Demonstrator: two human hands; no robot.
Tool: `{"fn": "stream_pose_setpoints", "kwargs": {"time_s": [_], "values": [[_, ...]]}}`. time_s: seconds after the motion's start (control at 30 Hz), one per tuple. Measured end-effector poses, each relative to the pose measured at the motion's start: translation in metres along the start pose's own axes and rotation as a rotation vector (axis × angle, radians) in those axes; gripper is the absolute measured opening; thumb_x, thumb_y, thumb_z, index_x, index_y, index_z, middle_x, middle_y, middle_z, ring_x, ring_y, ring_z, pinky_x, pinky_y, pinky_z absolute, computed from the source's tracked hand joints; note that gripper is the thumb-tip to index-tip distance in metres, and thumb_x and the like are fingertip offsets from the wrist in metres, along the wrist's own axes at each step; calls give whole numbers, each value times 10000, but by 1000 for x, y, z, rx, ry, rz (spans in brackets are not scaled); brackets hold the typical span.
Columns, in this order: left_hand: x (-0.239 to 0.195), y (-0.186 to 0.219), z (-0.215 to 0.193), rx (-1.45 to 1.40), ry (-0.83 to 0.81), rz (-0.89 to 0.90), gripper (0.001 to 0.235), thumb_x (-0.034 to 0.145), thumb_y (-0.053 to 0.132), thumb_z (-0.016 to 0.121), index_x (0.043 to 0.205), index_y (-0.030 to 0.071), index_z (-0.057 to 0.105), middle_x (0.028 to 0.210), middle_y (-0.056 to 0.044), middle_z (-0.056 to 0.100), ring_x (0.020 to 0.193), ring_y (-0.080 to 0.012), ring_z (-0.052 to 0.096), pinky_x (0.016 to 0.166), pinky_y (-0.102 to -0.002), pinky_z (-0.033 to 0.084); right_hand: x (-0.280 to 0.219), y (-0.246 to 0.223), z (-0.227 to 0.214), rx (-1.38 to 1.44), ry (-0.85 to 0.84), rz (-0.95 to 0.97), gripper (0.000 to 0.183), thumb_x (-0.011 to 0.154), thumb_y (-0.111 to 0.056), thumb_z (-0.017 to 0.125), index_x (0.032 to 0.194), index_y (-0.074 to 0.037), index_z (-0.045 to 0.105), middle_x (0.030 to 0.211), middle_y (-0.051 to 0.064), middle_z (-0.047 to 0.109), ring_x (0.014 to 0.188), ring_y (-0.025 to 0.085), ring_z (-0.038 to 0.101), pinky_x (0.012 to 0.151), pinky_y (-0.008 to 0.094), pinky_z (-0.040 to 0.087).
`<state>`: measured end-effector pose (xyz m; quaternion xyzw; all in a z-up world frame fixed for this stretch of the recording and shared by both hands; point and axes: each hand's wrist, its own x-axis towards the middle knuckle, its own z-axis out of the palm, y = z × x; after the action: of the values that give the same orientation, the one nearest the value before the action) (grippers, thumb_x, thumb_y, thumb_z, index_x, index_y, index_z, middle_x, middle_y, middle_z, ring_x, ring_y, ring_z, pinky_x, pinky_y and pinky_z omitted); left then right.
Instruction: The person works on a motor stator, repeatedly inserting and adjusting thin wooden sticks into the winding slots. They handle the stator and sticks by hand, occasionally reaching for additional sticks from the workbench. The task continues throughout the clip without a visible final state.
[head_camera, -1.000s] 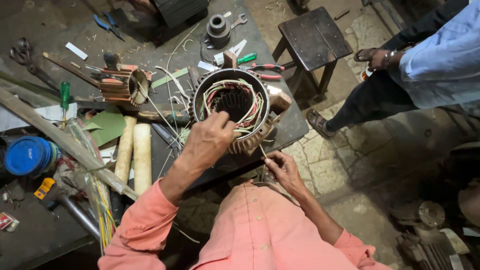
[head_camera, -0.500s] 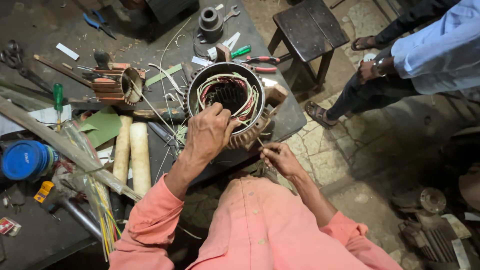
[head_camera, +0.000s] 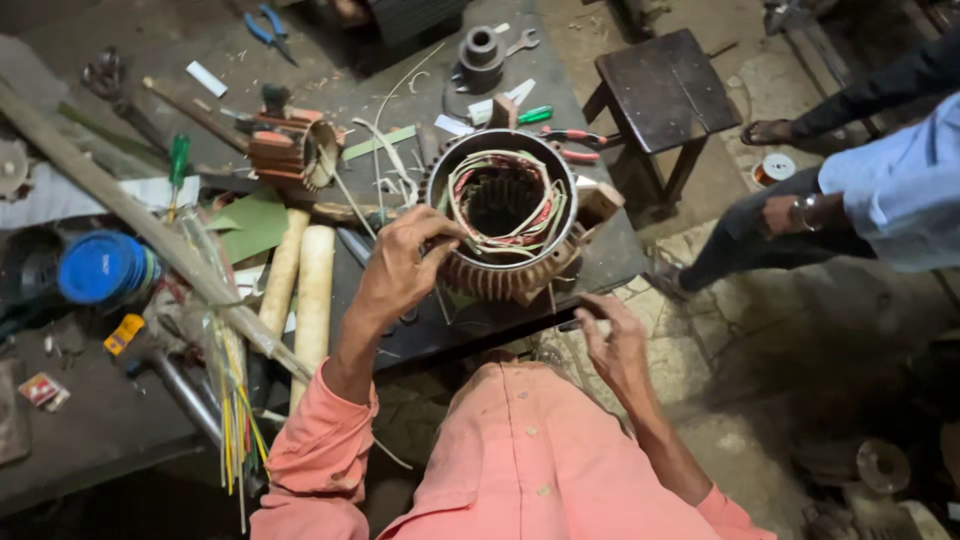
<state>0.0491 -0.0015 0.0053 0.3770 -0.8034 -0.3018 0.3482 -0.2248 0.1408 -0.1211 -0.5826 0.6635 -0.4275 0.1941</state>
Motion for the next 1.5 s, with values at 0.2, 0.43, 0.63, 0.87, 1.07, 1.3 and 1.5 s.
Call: {"fn": "stream_pose_setpoints", "kwargs": {"time_s": [0.2,0.43,0.63,0.87,1.07,1.3,1.5], "values": [[-8,-9,2,52,30,44,164,856,3,734,1019,23,743,973,-137,668,952,-318,662,850,-405,513,38,-76,-11,-96,171,-440,181,918,-46,753,1098,-45,734,1051,128,677,948,316,632,829,402,524],[-15,-15,18,87,163,3,118,860,74,759,972,38,761,981,-127,664,981,-317,630,892,-414,497,96,-129,10,-221,-122,-575,178,851,-91,782,1025,-80,748,979,118,607,979,329,589,841,438,499],[-14,-13,37,214,229,-74,121,832,105,780,921,24,766,1017,-154,636,1008,-346,566,904,-440,477,106,-133,9,-241,-273,-560,201,769,-127,791,953,-66,738,940,137,570,922,344,554,775,448,470],[-8,-12,42,168,265,-198,110,786,103,786,862,23,780,1041,-148,625,1053,-350,543,966,-455,436,110,-132,16,-151,-291,-522,136,833,-44,761,939,-29,677,962,134,552,940,339,532,801,436,458],[-10,-16,45,166,269,-190,104,771,86,781,858,29,782,1062,-152,626,1079,-352,534,1017,-462,407,114,-129,24,-176,-310,-532,176,775,-67,784,936,-62,714,941,118,563,928,329,537,796,428,468],[-9,-14,41,154,235,-193,99,769,76,766,853,28,787,1056,-154,631,1062,-354,532,979,-459,430,118,-122,32,-185,-298,-515,158,772,-81,798,913,-78,725,946,107,574,940,321,546,804,427,472],[-11,-9,41,273,129,-161,148,830,104,765,919,-14,764,1169,-225,571,1118,-398,491,977,-479,428,114,-116,30,-129,-286,-521,168,772,-79,800,927,-76,736,948,118,570,947,330,537,819,427,470]]}}
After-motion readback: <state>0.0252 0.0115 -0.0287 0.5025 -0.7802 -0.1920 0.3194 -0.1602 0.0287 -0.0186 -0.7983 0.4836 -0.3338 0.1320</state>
